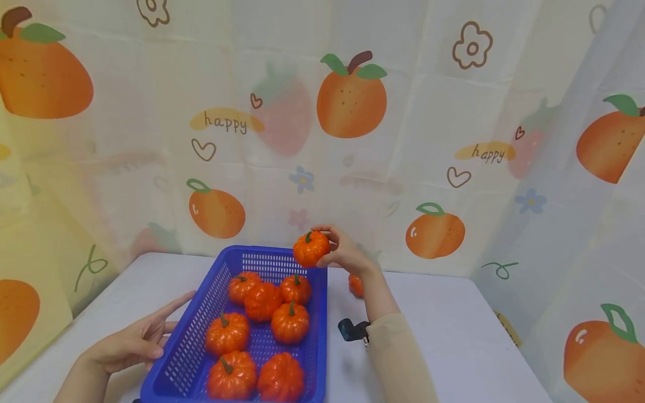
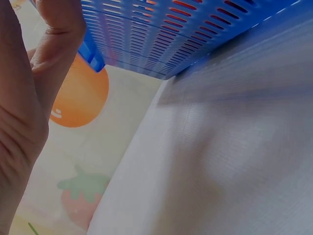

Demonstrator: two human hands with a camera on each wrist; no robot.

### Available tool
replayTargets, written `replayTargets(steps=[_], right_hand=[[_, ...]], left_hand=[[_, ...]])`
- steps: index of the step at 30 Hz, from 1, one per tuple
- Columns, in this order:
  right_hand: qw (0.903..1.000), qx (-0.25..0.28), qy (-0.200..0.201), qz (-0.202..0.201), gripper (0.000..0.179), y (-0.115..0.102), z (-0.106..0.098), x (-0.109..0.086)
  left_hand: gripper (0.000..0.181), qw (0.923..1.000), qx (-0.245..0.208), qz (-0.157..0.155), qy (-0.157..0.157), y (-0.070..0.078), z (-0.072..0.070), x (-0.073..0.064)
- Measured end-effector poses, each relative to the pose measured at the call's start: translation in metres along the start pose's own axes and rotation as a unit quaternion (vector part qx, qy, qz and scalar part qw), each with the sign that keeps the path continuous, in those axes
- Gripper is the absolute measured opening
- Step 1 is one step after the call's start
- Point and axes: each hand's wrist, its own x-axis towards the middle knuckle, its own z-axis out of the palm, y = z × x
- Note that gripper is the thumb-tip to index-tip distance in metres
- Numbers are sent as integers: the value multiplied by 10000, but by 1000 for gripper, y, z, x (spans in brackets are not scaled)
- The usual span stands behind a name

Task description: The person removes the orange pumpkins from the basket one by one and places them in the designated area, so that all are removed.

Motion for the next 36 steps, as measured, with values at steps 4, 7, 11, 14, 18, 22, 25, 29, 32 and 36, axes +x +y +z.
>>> replayTargets(steps=[4, 7, 11, 14, 18, 22, 25, 29, 32, 36], right_hand=[[9984, 328, 458, -26, 83, 8, -12, -4], [9966, 329, 755, -64, 84, 16, -23, -8], [9926, 161, 1197, -92, 82, 28, -37, -17], [9884, 145, 1511, -63, 81, 34, -48, -23], [9826, 202, 1846, 76, 82, 40, -61, -35], [9749, 406, 2174, 262, 81, 47, -72, -48], [9675, 615, 2430, 325, 76, 54, -79, -56], [9560, 767, 2801, 421, 75, 65, -88, -65], [9436, 872, 3142, 584, 81, 73, -93, -70], [9222, 1164, 3587, 858, 85, 83, -96, -77]], left_hand=[[89, 10000, -13, -4, -5, 0, 1, 0], [90, 10000, -25, -7, -7, 0, 0, 0], [90, 10000, -59, 2, -52, -1, -2, 1], [90, 9998, -118, 0, -187, -3, -5, 1], [89, 9994, -141, -25, -301, -2, -6, 1], [91, 9999, -42, -15, -110, -1, -2, 1], [91, 10000, -20, -40, 65, 0, 1, 1], [90, 10000, -47, -45, 15, 1, 2, 1], [89, 9999, -57, -15, -139, 0, -1, 1], [89, 9998, -63, -23, -164, -2, -3, 1]])
